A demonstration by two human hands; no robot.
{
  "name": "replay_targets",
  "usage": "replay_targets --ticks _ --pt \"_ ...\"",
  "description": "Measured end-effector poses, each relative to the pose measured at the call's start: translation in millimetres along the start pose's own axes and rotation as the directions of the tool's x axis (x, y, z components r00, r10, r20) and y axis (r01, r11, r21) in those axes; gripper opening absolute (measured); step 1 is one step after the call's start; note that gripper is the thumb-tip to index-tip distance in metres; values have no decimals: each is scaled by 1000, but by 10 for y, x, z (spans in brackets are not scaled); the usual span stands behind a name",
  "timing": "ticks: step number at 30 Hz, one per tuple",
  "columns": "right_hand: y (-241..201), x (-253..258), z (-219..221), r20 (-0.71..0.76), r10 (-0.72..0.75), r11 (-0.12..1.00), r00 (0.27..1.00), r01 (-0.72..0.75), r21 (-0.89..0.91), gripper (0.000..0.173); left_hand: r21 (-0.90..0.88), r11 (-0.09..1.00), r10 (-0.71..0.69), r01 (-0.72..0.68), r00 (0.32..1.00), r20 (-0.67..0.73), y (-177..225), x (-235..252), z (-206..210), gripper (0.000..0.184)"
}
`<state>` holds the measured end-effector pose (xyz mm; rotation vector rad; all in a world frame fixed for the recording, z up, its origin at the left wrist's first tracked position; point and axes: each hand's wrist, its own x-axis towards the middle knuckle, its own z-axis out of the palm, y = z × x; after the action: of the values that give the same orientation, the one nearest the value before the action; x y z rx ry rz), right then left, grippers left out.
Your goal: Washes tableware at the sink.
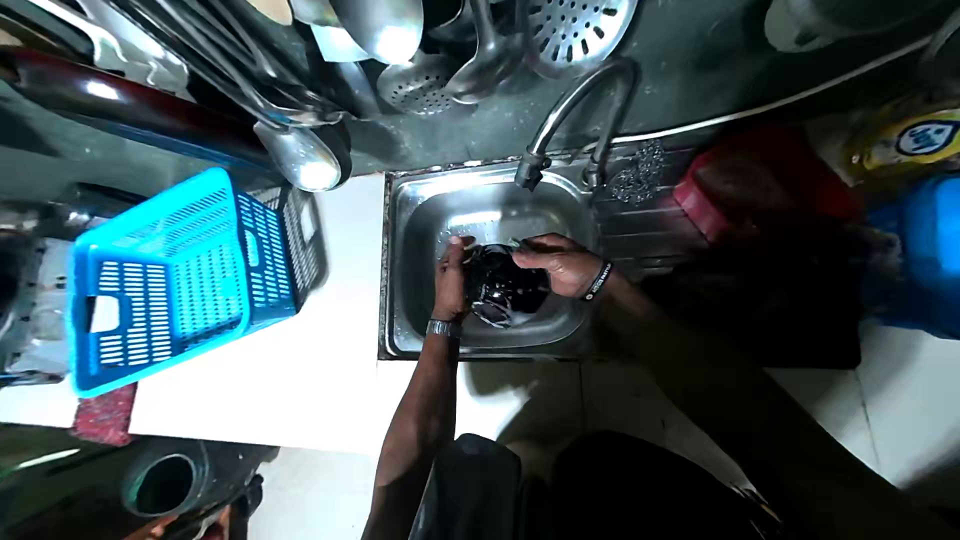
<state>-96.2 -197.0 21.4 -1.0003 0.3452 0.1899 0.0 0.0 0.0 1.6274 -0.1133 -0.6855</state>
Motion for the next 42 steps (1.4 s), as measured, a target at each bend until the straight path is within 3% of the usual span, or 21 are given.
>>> replay_targets --ticks 3,5,7,9,11,14,16,17,20,22,23,25,27,29,32,34,35,37,39,42 --pt "49 35 120 -247 15 998 969 0 61 30 123 959 259 -256 966 -8 -171 -198 173 88" --pt "141 -9 219 -318 -19 1000 948 16 -12 47 151 915 383 -374 923 -34 -262 -302 318 113" --pt "148 -78 401 -335 -128 980 934 68 -185 45 56 930 366 -362 928 -75 -292 -290 372 111" --pt "207 -129 525 -297 -302 881 906 146 -450 35 -106 965 237 -240 971 -35 -298 -258 359 100" --pt "359 -187 554 -164 -478 669 863 236 -704 29 -329 943 66 -40 996 68 -221 -225 324 88" --pt "665 -278 329 281 -610 135 741 447 -884 32 -526 813 -133 249 960 247 -27 -224 193 63" --pt "579 -286 42 616 -412 -201 671 593 -780 27 -481 781 -210 398 893 398 -25 -215 -10 64" --pt "484 -275 -72 711 -275 -295 647 647 -703 21 -426 779 -238 459 846 476 -56 -205 -98 67" --pt "249 -248 -208 760 13 -395 650 702 -593 25 -263 776 -311 573 711 630 -121 -171 -174 72" --pt "174 -298 -168 720 57 -333 691 693 -639 30 -243 756 -357 608 694 625 -104 -144 -146 79" --pt "156 -345 -128 698 28 -229 715 685 -692 29 -251 747 -381 616 705 598 -77 -135 -137 82" --pt "113 -427 -34 602 -66 46 796 605 -795 34 -338 734 -393 589 774 497 -48 -107 -91 78" --pt "28 -447 101 398 -84 374 914 399 -837 48 -417 775 -323 475 864 385 -33 -58 24 69" --pt "10 -350 126 232 -203 642 951 308 -702 41 -381 868 -149 319 898 414 -32 10 114 65" --pt "-144 -314 90 79 -81 952 994 101 -289 27 -365 903 -32 228 882 470 -35 72 154 64" --pt "-174 -301 91 -20 25 993 1000 -27 -116 30 -383 888 -47 254 879 474 -15 22 182 62" --pt "-189 -290 70 -77 48 989 996 -58 -138 33 -400 881 -59 251 898 435 -11 -33 233 58" --pt "-205 -249 -85 -207 21 921 978 -99 -377 42 -461 845 -113 272 932 343 -19 -118 354 59" --pt "-8 -133 -426 -329 -146 793 933 -88 -603 49 -493 817 -182 300 945 272 -67 -154 388 63" --pt "250 -89 -991 -408 -532 655 742 56 -753 44 -476 829 -262 292 956 130 -127 -111 312 60"
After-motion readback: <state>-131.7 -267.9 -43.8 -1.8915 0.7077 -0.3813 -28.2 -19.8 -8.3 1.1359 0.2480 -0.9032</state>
